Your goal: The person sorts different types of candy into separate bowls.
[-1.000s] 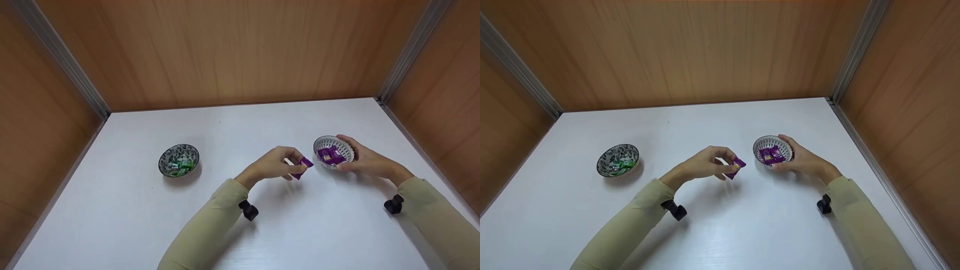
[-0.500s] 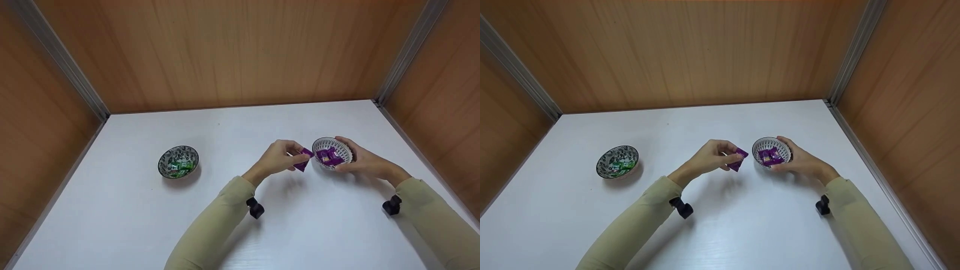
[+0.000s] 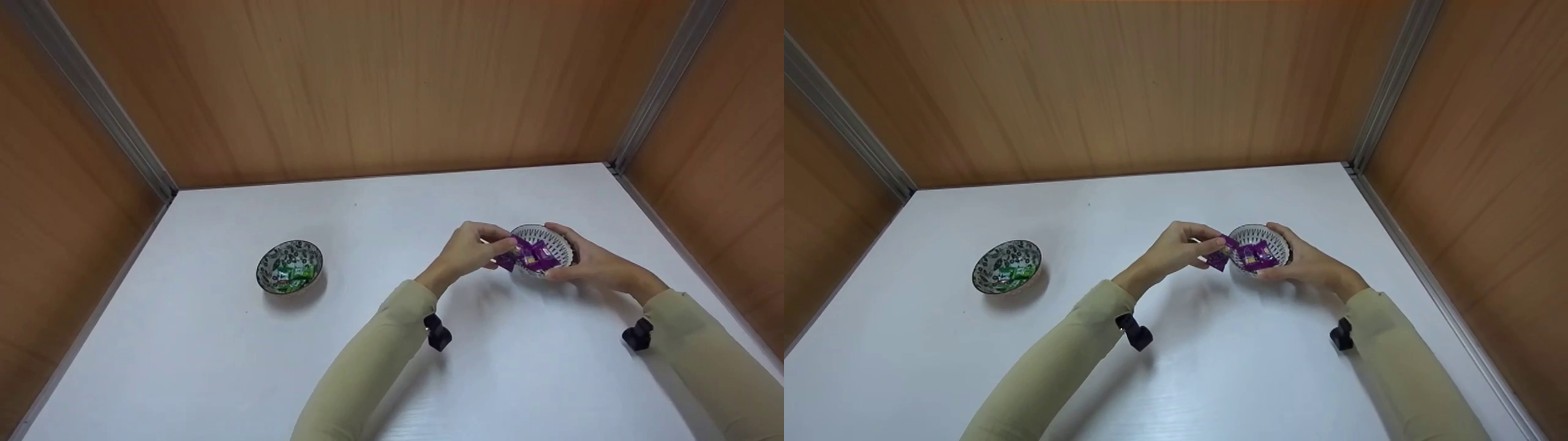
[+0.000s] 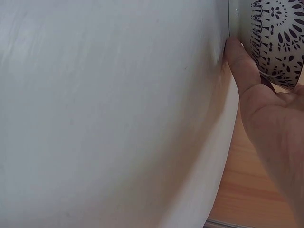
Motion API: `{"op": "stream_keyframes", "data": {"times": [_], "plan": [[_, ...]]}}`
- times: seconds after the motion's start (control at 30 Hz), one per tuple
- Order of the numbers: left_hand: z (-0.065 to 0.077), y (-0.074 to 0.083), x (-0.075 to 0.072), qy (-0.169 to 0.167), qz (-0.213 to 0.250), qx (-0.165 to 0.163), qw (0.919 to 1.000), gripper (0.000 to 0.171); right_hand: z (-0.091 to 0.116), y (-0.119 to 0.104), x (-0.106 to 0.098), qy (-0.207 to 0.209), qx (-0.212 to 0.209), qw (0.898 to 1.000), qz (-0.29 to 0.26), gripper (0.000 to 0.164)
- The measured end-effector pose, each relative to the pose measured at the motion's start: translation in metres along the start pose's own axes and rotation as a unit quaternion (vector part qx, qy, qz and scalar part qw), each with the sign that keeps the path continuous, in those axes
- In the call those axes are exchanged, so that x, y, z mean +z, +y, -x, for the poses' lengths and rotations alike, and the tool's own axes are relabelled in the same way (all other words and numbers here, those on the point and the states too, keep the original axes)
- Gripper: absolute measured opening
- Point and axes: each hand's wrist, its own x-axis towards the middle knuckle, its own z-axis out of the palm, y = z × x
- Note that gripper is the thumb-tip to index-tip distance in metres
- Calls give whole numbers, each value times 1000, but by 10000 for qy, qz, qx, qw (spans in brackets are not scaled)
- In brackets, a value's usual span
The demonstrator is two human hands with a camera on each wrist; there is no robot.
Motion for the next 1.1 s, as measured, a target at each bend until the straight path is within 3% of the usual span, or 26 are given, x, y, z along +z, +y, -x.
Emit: {"op": "stream_keyframes", "data": {"times": [0.2,0.47,0.83,1.1], "plan": [[-7,1,8,193,40,10,9998,15,1,0,-1,-45,22,10000,-39,104],[-15,4,17,553,233,-279,9978,8,0,0,-1,-26,47,10000,34,104],[-26,-5,35,919,401,-533,9935,5,-1,2,1,-46,6,10000,-26,105],[-30,-8,39,1040,435,-556,9921,5,0,2,0,-56,-17,9999,-123,105]]}}
